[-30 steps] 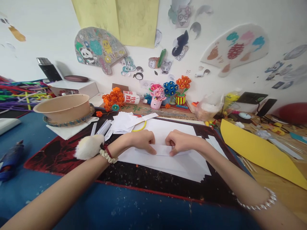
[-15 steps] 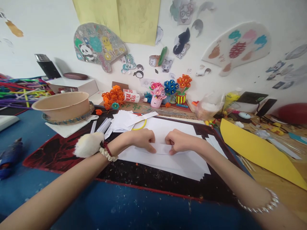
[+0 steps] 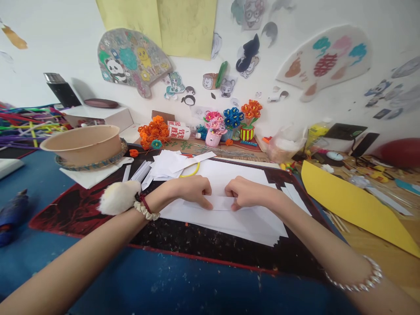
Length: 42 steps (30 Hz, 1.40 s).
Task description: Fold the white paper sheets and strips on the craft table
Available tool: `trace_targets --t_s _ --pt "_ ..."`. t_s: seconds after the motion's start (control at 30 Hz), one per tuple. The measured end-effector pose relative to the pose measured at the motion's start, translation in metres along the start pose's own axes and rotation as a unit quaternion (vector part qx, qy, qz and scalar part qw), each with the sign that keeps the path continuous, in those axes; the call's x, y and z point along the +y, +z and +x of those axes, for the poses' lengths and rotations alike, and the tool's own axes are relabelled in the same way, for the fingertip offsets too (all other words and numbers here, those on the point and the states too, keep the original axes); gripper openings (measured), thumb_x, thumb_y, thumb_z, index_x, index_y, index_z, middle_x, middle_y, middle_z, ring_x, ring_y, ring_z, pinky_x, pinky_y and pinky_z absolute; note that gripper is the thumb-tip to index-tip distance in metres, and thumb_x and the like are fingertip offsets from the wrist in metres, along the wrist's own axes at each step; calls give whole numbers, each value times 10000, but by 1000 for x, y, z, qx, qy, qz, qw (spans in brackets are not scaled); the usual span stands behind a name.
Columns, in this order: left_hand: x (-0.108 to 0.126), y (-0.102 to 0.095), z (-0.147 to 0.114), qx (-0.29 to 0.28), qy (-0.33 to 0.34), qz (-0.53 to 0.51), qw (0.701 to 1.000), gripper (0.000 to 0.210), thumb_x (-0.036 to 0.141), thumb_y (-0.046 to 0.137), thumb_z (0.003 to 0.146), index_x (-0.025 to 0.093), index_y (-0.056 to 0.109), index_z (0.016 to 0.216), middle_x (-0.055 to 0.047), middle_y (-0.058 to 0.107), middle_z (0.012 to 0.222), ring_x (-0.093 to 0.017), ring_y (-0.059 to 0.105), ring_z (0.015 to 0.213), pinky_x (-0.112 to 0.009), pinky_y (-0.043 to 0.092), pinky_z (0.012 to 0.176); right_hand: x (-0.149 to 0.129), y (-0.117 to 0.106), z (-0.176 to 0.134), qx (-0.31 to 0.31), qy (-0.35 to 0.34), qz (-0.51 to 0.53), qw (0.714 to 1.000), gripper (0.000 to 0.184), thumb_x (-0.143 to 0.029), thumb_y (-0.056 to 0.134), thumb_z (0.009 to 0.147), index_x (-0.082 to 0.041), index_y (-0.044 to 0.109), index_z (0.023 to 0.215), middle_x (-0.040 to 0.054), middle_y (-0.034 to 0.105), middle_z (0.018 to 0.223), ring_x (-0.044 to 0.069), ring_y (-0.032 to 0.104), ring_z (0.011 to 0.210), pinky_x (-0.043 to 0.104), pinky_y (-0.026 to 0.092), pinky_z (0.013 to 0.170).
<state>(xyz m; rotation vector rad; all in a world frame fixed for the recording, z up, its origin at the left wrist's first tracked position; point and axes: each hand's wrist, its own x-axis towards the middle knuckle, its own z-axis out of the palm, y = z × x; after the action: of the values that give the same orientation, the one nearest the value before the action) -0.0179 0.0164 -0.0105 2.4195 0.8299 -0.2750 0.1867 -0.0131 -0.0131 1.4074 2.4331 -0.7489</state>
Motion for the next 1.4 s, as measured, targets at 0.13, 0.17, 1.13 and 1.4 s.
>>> trace_targets --t_s 0.13,0.17,1.13,1.4 --pt "2 -1 0 7 -7 0 1000 260 412 670 689 167 588 656 25 553 629 -118 439 538 -250 267 488 0 0 0 0 -2 -3 1000 230 -238 690 642 -196 464 640 -5 481 711 162 453 701 262 264 542" --pt "4 -1 -1 5 -11 0 1000 256 410 674 686 167 597 666 22 563 636 -120 446 542 -249 273 489 -1 0 0 -2 -1 -5 1000 224 -240 689 644 -196 469 644 -2 487 718 165 460 702 264 266 541" --pt "3 20 -13 141 195 126 962 373 183 581 877 440 641 1141 -17 535 1034 -175 457 914 -300 320 825 -6 -2 -10 20 77 16 997 461 -363 684 648 -215 428 1002 78 531 1108 265 548 962 336 417 680" --pt "8 27 -20 195 184 225 937 437 115 438 917 428 642 1143 -32 560 1069 -199 465 923 -338 285 780 -4 -1 -8 19 65 16 998 418 -348 688 643 -227 403 924 56 517 1044 248 540 910 332 394 651"
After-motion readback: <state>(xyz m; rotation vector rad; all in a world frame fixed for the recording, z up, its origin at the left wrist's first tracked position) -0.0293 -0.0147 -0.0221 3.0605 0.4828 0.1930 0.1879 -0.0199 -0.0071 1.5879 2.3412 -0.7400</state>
